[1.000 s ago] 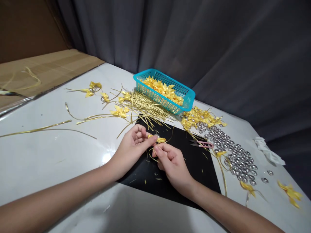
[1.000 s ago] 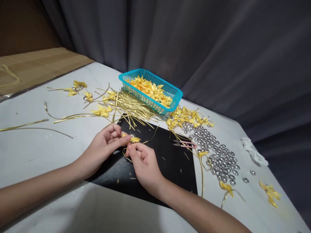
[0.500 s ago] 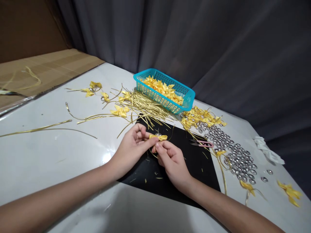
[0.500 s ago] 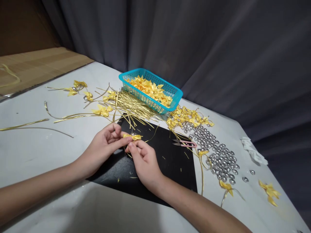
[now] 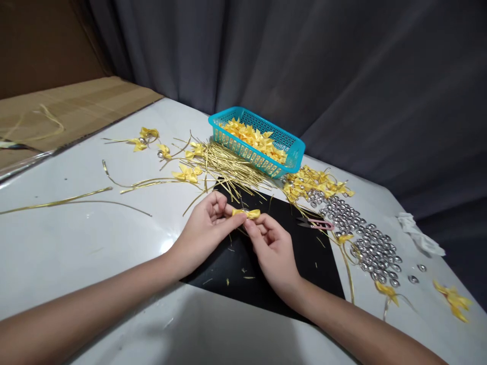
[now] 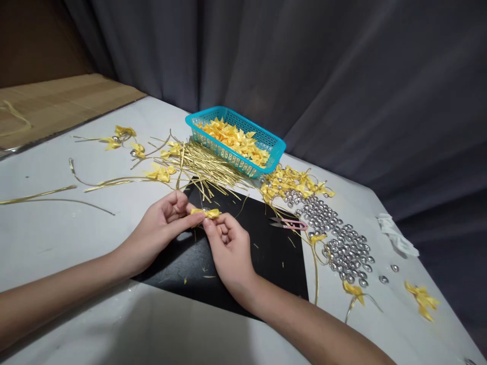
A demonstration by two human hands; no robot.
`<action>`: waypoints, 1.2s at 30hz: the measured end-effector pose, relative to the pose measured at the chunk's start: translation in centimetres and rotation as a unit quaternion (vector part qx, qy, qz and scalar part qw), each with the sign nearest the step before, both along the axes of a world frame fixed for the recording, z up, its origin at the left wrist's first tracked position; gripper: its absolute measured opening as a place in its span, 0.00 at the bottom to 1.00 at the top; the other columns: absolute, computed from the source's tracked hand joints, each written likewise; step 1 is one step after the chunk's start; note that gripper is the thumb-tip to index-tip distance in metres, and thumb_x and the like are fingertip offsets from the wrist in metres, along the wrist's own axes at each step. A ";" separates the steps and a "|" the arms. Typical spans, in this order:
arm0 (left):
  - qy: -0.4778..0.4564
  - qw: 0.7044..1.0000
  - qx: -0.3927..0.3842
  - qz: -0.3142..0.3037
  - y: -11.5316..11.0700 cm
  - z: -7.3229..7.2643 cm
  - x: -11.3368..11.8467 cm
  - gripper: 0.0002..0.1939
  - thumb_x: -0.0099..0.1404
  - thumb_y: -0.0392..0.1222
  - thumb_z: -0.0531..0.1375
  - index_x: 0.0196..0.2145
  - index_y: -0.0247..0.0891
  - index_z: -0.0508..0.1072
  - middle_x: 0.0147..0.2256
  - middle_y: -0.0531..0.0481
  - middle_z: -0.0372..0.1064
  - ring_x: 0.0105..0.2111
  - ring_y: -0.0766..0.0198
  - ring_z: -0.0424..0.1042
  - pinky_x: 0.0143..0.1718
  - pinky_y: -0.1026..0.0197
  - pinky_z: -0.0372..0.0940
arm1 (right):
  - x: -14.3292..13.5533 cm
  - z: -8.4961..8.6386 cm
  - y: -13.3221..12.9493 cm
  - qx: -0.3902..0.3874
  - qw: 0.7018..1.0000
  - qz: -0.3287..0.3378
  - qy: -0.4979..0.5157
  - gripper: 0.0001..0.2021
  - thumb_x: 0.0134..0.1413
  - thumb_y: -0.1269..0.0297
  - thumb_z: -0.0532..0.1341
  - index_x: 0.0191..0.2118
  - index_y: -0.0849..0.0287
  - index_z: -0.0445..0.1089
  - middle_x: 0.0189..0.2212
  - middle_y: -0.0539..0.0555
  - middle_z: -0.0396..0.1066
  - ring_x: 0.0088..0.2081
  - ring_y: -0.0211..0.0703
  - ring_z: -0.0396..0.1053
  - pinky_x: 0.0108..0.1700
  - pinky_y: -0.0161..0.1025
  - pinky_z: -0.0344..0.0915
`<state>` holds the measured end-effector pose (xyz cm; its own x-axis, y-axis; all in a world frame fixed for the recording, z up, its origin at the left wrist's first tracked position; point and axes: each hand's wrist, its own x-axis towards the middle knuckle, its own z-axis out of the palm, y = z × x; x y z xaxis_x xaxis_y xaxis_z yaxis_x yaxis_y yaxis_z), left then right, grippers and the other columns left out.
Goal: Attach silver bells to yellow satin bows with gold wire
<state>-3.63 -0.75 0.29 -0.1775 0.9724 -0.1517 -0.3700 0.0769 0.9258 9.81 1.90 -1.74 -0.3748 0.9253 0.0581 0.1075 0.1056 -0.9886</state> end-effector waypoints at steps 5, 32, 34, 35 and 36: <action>0.004 1.000 -0.010 -0.012 0.1 0.2 0.0 0.18 0.54 0.31 0.63 0.24 0.38 0.53 0.21 0.63 0.63 0.23 0.77 0.63 0.27 0.73 0.59 | 0.7 0.5 0.7 0.031 0.999 -0.031 -0.001 0.13 0.51 0.59 0.61 0.39 0.57 0.59 0.26 0.46 0.59 0.19 0.27 0.50 0.20 0.28 0.48; 0.114 0.989 0.036 -0.086 -0.1 -1.5 0.3 0.19 0.57 0.36 0.60 0.25 0.40 0.49 0.25 0.59 0.62 0.25 0.74 0.60 0.28 0.67 0.57 | 1.9 7.8 2.0 -0.181 0.976 -0.005 0.121 0.04 0.50 0.67 0.62 0.29 0.62 0.68 0.29 0.50 0.63 0.31 0.30 0.65 0.33 0.26 0.68; 0.118 0.988 0.041 -0.086 -0.1 -1.6 0.3 0.19 0.57 0.36 0.60 0.25 0.41 0.49 0.25 0.59 0.61 0.25 0.73 0.61 0.29 0.66 0.58 | 2.2 8.7 1.9 -0.263 0.956 -0.036 0.125 0.04 0.49 0.69 0.63 0.28 0.63 0.69 0.29 0.51 0.64 0.30 0.31 0.66 0.34 0.26 0.71; 0.121 0.988 0.042 -0.086 -0.1 -1.7 0.3 0.19 0.57 0.36 0.60 0.25 0.41 0.49 0.25 0.59 0.61 0.25 0.73 0.61 0.29 0.66 0.58 | 2.4 9.0 2.0 -0.293 0.946 -0.050 0.127 0.03 0.48 0.70 0.63 0.28 0.64 0.69 0.28 0.52 0.64 0.29 0.31 0.66 0.34 0.26 0.72; 0.123 0.988 0.042 -0.086 -0.1 -1.7 0.3 0.19 0.57 0.36 0.60 0.25 0.41 0.49 0.25 0.59 0.62 0.25 0.73 0.62 0.29 0.66 0.58 | 2.7 9.2 2.0 -0.316 0.938 -0.061 0.128 0.03 0.47 0.71 0.63 0.28 0.64 0.69 0.28 0.53 0.65 0.29 0.31 0.67 0.34 0.26 0.73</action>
